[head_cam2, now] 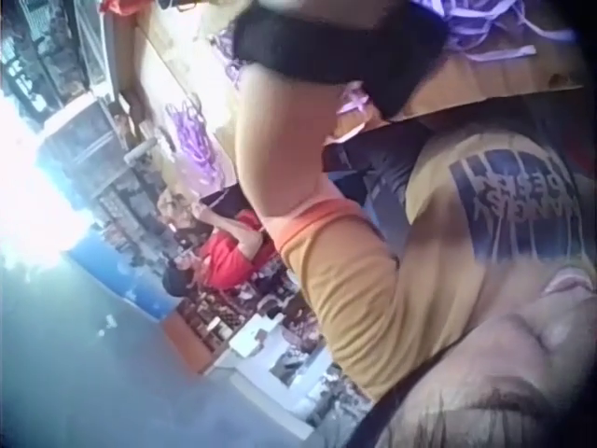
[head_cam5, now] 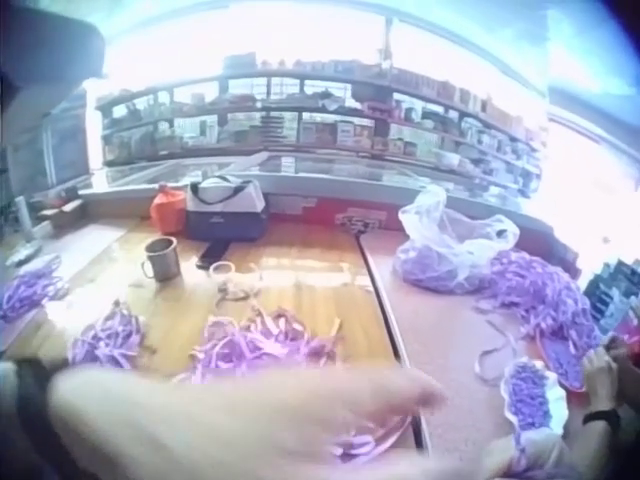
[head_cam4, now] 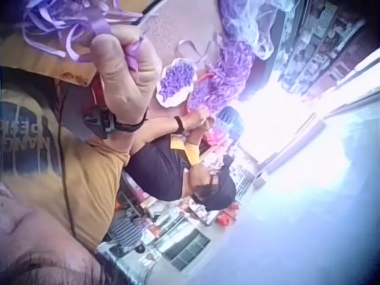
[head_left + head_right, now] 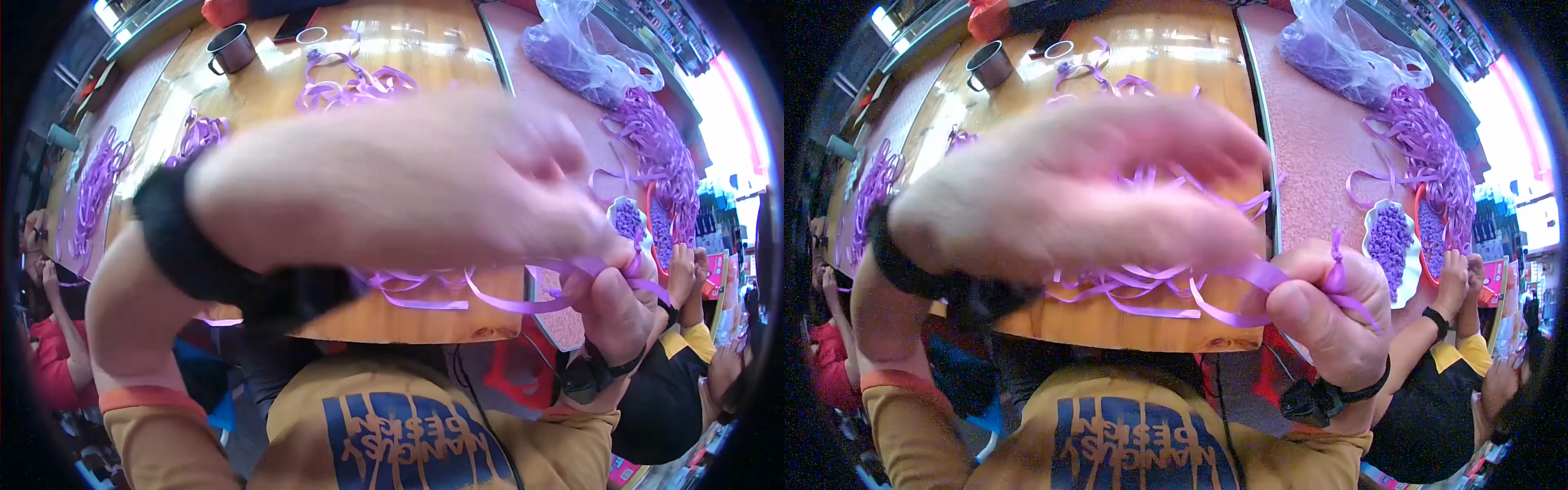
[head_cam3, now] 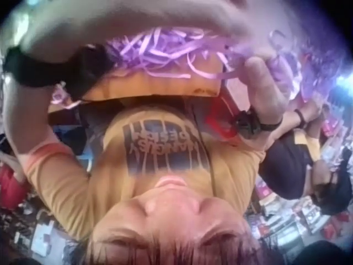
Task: Tying and assembling purple ribbons into decorative shapes and bows.
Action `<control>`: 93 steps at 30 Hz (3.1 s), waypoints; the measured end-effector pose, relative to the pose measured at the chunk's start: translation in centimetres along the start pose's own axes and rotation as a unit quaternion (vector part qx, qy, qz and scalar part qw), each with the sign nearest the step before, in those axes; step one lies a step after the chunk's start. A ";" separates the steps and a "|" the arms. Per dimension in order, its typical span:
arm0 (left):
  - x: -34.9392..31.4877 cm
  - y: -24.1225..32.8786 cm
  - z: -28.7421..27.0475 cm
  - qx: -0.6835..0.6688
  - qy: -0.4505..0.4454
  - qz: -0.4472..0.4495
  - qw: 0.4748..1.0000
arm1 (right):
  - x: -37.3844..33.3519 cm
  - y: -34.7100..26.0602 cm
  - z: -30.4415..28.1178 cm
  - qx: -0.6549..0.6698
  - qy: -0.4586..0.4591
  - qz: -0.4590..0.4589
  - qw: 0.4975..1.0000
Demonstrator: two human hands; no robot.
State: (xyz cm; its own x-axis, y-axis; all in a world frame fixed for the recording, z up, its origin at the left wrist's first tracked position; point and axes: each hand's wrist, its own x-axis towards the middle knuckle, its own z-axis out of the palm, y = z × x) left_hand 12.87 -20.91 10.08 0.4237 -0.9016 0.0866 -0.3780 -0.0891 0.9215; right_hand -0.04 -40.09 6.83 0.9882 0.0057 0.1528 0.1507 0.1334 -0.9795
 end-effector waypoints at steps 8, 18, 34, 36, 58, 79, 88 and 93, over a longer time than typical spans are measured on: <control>-1.7 -1.1 -1.3 -0.028 -0.041 -0.154 0.987 | -0.8 0.1 -5.1 0.074 0.058 -0.060 0.994; -8.0 -0.9 -5.4 -0.085 0.148 -0.222 0.960 | -1.4 1.5 -10.0 0.252 0.136 -0.135 0.948; -4.6 -5.6 -5.9 -0.007 0.295 -0.111 0.949 | 0.2 4.9 0.5 -0.280 -0.216 0.023 0.935; -3.5 -6.1 -5.1 0.160 0.322 -0.125 0.925 | -0.3 5.1 2.7 -0.360 -0.327 0.016 0.874; 4.8 -11.9 1.3 0.544 -0.074 -0.148 0.822 | -15.0 11.3 -3.5 0.083 -0.106 0.358 0.924; -25.4 -7.4 13.2 -0.267 0.249 -0.387 0.847 | -12.1 31.7 2.6 -0.508 0.008 -0.099 0.855; -31.9 -16.1 9.5 -0.498 0.556 -0.048 0.664 | -10.9 31.2 1.4 -0.632 -0.022 -0.282 0.722; -33.2 -17.3 8.1 -0.553 0.572 -0.056 0.604 | -12.6 26.4 1.5 -0.206 -0.053 -0.023 0.977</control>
State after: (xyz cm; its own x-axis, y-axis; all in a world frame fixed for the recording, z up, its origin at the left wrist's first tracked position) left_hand -1.27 7.12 -11.78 0.9260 0.0219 -0.3770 0.2179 0.7844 0.5807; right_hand -8.50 -35.16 -20.75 0.9754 0.1140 0.1885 0.2132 -0.2736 -0.9379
